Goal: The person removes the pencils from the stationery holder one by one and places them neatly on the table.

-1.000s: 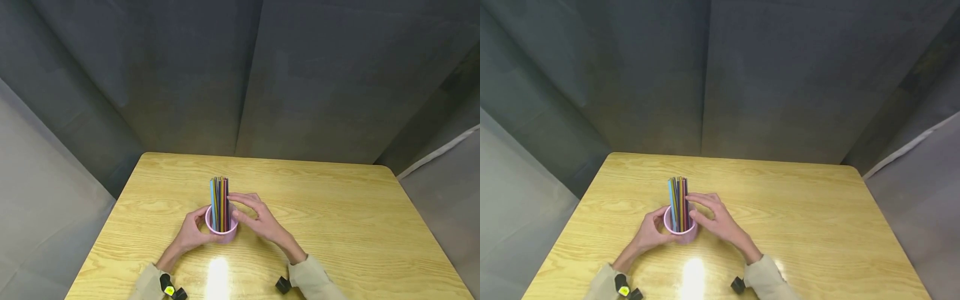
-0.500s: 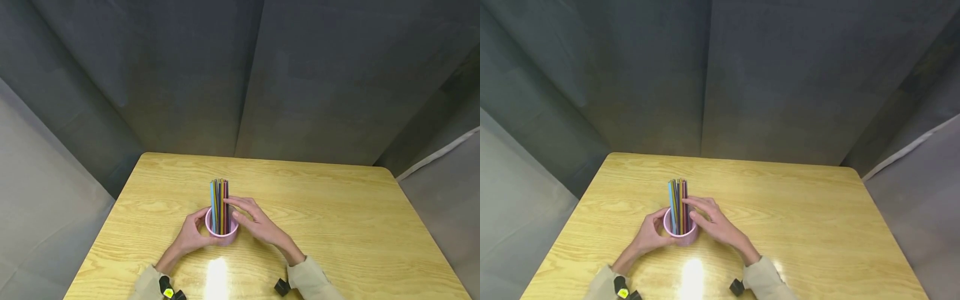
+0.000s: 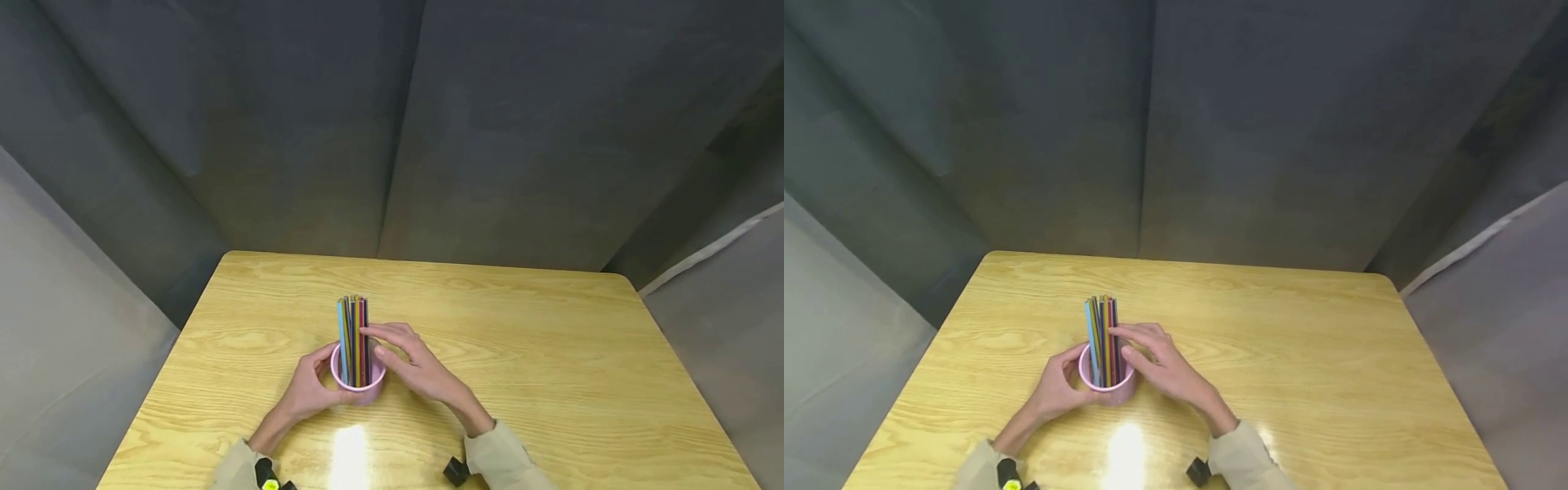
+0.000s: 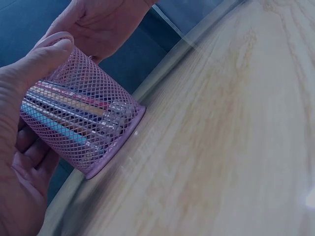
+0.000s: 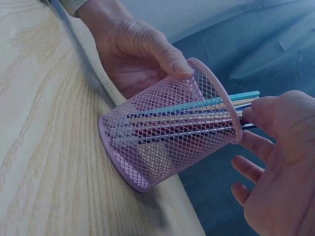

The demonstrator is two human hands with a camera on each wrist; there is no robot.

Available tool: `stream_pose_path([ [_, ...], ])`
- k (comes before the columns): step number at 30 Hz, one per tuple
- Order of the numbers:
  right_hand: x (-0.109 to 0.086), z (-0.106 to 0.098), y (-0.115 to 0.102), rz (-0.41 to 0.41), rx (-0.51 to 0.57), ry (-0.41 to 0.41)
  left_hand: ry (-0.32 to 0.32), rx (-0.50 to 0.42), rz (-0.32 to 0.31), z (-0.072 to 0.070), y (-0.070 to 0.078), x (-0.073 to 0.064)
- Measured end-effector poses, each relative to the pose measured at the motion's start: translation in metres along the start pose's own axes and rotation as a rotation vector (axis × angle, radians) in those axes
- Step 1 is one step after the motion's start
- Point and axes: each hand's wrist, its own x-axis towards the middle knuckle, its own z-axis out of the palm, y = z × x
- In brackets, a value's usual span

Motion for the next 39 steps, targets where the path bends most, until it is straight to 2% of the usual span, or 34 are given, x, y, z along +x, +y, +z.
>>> stream_pose_path([
  [10,0.002,-0.007,-0.003,0.005,-0.042,0.024,0.012,-0.016,0.026,-0.003,-0.001,0.0],
  [25,0.0,-0.011,-0.007,-0.003,-0.054,0.039,0.014,-0.031,-0.013,-0.002,-0.002,0.001],
  [32,0.0,-0.012,-0.008,-0.048,-0.064,0.058,0.01,-0.026,-0.005,-0.001,-0.002,0.0],
  [39,-0.001,-0.013,-0.01,-0.037,-0.073,0.056,0.011,-0.039,-0.007,-0.001,-0.002,0.001],
])
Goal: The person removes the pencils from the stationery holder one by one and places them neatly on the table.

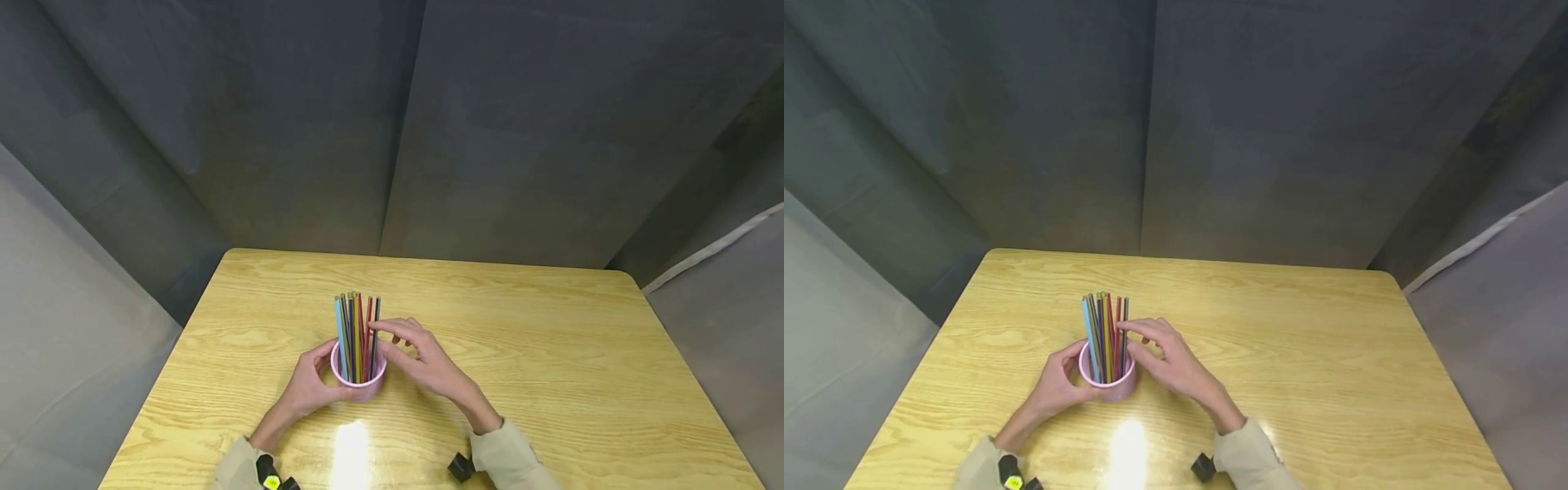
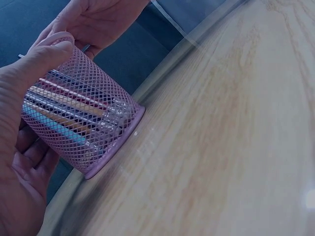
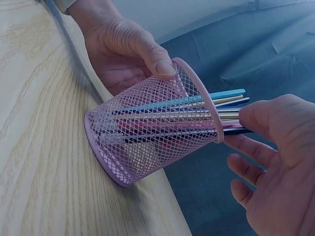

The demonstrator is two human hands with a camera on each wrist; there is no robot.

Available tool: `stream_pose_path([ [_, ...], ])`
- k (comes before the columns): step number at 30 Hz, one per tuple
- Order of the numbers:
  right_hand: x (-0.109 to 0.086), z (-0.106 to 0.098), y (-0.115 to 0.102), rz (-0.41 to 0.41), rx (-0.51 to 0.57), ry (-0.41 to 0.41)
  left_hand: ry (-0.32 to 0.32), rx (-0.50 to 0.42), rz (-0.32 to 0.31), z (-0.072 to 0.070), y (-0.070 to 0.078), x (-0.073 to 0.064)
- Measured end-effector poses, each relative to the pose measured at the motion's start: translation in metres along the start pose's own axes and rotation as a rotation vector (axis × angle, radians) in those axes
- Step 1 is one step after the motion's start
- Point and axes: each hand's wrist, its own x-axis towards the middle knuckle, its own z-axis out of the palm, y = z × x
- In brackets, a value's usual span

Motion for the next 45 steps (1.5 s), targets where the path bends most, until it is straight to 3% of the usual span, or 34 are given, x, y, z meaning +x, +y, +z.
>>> stream_pose_path([
  [16,-0.001,-0.004,-0.003,0.019,-0.074,0.004,0.002,-0.016,0.013,0.001,0.001,0.0],
  [22,0.0,-0.005,-0.003,0.018,-0.061,0.008,0.012,-0.019,-0.004,0.002,0.003,0.0],
  [45,0.0,-0.012,-0.008,-0.015,-0.072,0.054,0.029,-0.021,0.029,-0.001,0.002,-0.001],
])
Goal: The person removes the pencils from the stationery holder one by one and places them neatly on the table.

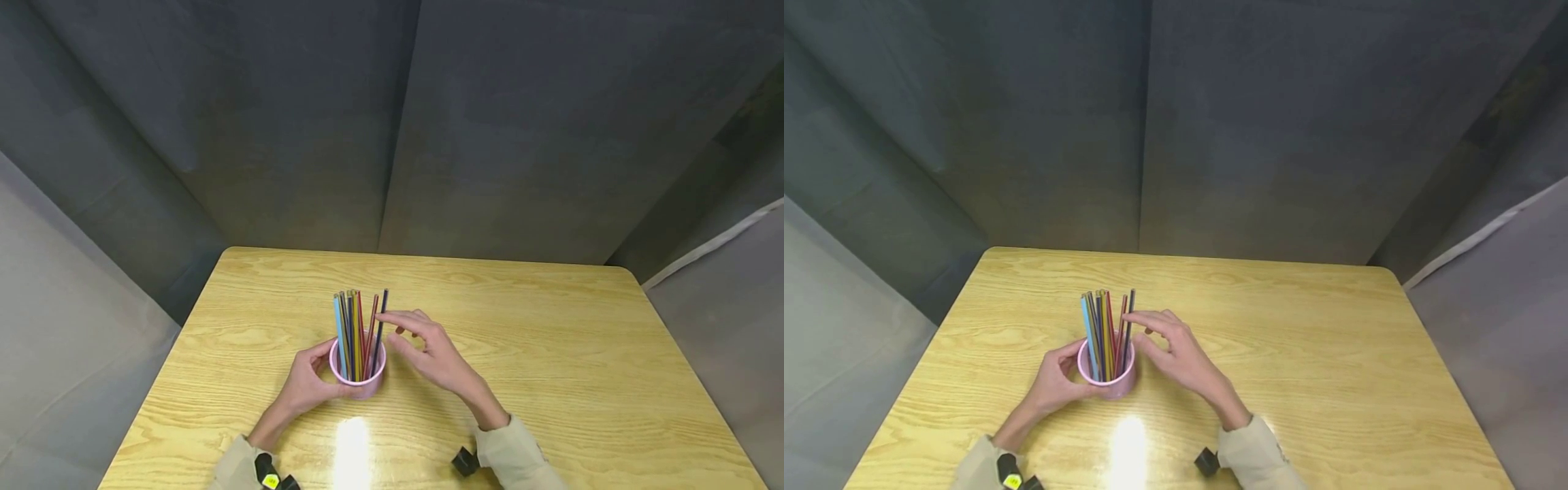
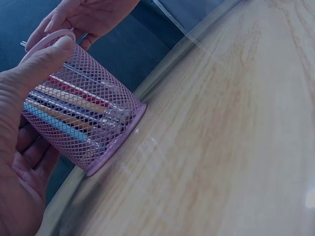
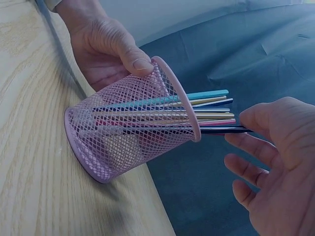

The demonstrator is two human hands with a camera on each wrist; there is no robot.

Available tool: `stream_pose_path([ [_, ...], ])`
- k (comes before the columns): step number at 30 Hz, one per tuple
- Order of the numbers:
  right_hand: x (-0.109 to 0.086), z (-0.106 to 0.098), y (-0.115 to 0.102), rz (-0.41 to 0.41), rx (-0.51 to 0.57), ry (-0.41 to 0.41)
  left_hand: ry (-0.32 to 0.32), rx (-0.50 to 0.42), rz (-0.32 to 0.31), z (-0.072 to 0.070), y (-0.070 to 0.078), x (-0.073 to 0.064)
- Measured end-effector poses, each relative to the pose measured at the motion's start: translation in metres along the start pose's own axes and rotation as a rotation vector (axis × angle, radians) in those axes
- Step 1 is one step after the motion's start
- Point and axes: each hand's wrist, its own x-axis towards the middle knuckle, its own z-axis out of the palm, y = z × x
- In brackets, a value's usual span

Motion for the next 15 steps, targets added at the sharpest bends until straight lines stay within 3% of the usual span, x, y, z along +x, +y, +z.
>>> stream_pose_path([
  [15,0.0002,-0.0088,-0.0094,0.002,-0.008,0.041,0.001,0.0,0.003,-0.0016,-0.0016,-0.0011],
])
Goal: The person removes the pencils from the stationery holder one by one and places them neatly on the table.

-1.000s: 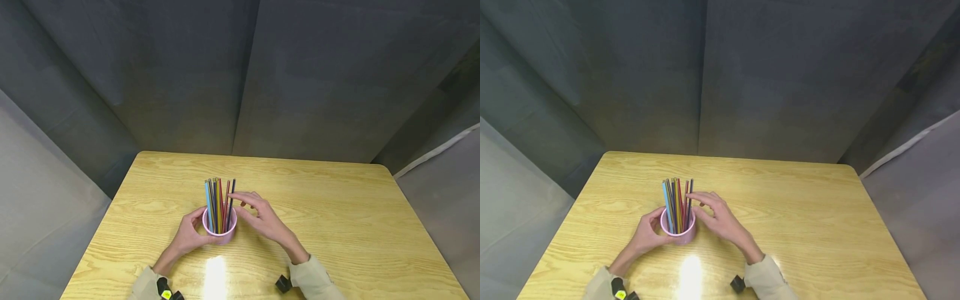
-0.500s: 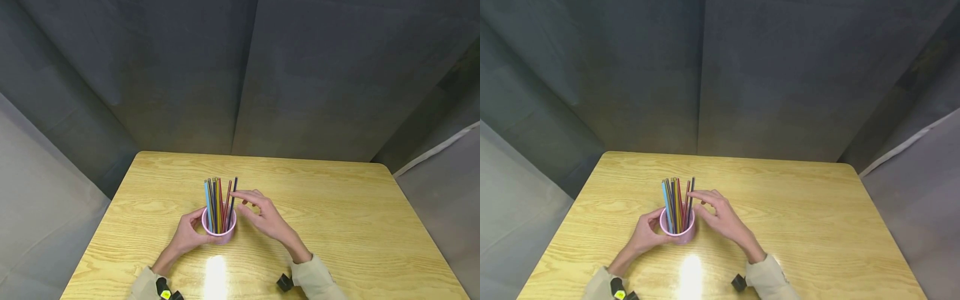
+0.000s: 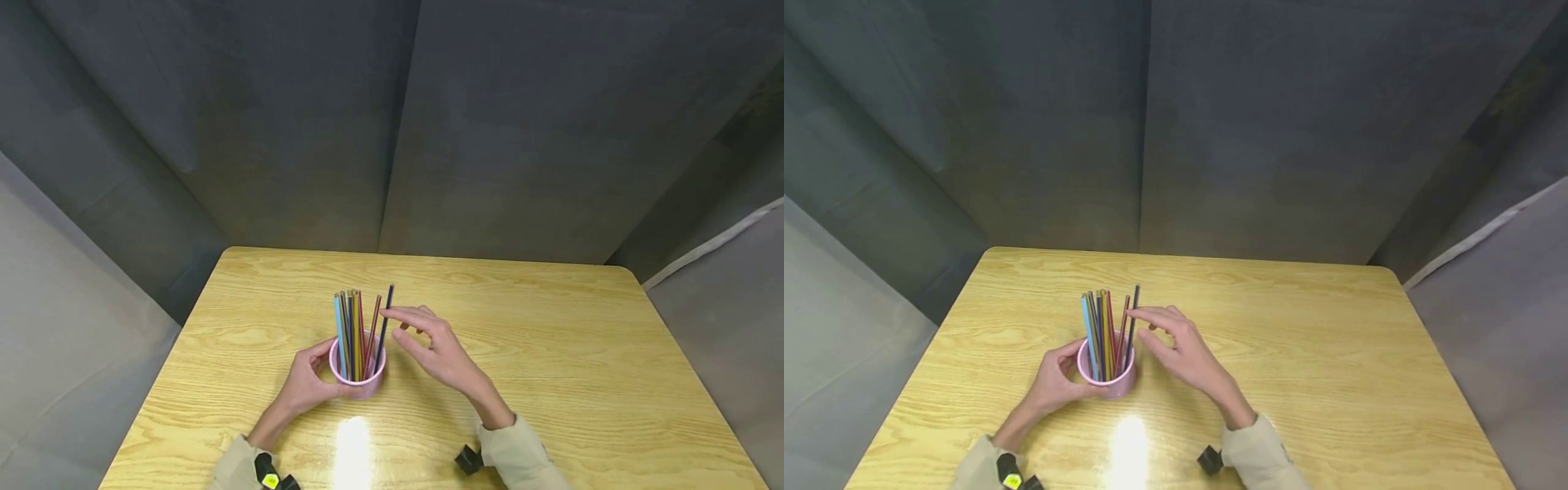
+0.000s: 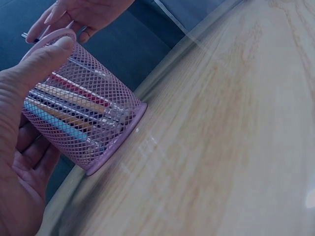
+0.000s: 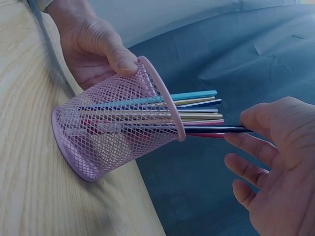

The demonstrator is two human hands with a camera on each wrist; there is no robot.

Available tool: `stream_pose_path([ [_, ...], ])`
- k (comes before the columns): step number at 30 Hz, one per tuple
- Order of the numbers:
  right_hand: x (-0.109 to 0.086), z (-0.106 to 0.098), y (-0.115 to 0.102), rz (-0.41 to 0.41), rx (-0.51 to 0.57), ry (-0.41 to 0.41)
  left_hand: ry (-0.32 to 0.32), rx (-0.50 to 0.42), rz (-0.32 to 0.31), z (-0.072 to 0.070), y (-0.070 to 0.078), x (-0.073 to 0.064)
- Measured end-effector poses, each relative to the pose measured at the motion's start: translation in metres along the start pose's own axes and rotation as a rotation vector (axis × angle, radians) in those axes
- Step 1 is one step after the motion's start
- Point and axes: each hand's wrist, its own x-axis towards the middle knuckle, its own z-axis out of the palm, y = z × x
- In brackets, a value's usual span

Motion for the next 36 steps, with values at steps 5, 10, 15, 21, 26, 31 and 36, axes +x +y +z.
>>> stream_pose_path([
  [5,0.001,-0.002,0.0,-0.01,0.006,0.04,-0.003,-0.003,0.0,0.0,0.0,0.0],
  [10,0.001,-0.003,0.0,-0.013,0.009,0.078,-0.003,0.0,0.004,0.0,-0.001,0.001],
  [15,0.002,-0.005,0.001,-0.042,0.023,0.124,-0.005,0.005,0.007,-0.001,-0.001,0.001],
  [21,0.002,-0.008,0.0,-0.069,0.093,0.203,-0.004,-0.006,-0.001,0.0,0.0,0.0],
  [26,0.004,-0.011,-0.001,-0.104,0.137,0.286,-0.007,0.002,0.003,0.0,0.0,0.0],
  [31,0.004,-0.014,0.0,-0.148,0.155,0.332,-0.008,0.014,-0.005,-0.001,-0.001,0.0],
  [36,0.004,-0.016,-0.001,-0.15,0.175,0.341,0.003,0.005,-0.004,-0.001,-0.002,0.0],
])
